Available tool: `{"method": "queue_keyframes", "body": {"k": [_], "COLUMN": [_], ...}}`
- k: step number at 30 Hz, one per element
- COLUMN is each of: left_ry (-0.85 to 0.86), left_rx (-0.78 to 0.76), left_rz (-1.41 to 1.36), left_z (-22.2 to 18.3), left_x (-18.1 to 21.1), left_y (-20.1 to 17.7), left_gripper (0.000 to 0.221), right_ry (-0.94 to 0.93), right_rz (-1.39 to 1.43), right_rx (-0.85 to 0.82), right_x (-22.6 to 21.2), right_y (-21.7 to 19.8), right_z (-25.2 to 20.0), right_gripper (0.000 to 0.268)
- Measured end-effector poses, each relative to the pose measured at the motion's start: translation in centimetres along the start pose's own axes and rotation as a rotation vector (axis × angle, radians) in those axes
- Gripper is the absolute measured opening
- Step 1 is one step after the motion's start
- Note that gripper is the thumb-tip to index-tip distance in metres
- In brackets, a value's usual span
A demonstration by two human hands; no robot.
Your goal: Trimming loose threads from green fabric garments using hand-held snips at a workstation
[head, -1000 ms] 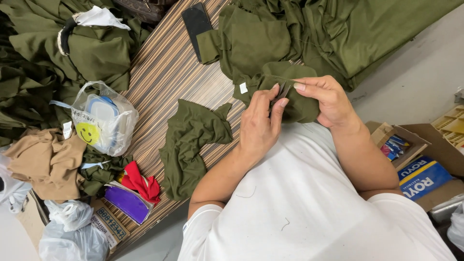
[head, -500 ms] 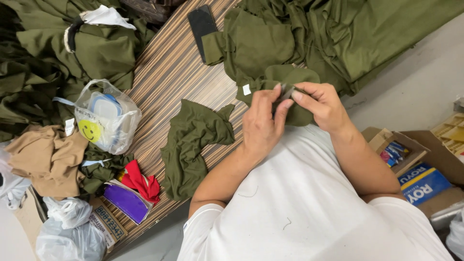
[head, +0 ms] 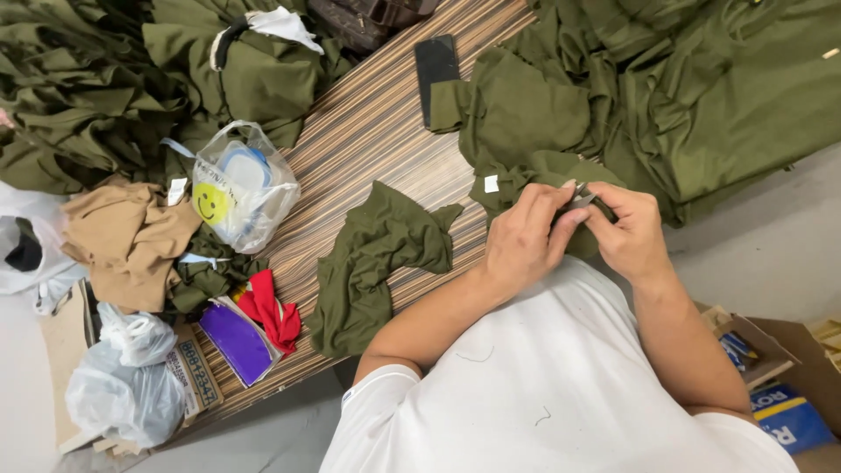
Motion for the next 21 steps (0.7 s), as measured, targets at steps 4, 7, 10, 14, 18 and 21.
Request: {"method": "queue_keyframes", "body": {"k": [4, 7, 10, 14, 18, 21], "left_ry": [-0.008, -0.029, -0.021, -0.049, -0.066, -0.121], "left_rx": [0.033, 0.06, 0.092, 0.132, 0.004, 0.041], "left_rz": [-0.037, -0.104, -0.201, -0.268, -0.281, -0.35], "left_z": [-0.2, -0.1, 0.1, 0.1, -0.1, 0.7], "left_x": [-0.8, -0.9, -1.2, -1.8, -1.1, -0.6], "left_y": [0.5, 0.3, 0.0, -0.4, -0.4, -1.9], "left_gripper": [0.027, 0.028, 0.027, 0.028, 0.033, 0.03], "right_ry": [0.017, 0.011, -0.003, -0.075, -0.095, -0.163], "right_rz": [-0.031, -0.092, -0.094, -0.186, -0.203, -0.174], "right_rx": [-0.013, 0.001, 0.011, -0.057, -0.031, -0.012], "right_x": [-1.8, -2.7, -3.4, -2.7, -4.4, -5.2], "right_y": [-0.1, 0.2, 0.6, 0.8, 1.4, 1.4], "right_z": [1.1, 1.4, 1.7, 1.5, 1.4, 2.8], "right_gripper": [0.011, 0.011, 0.011, 0.007, 0.011, 0.014]}}
Point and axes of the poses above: each hand's wrist, its own z-axis towards the middle knuckle, its own y-axis out of the palm, x = y × z, the point moved 1 cm from there along z, towards the middle knuckle, and after that the axes turned 12 degrees about -y, right-handed, at the moved point
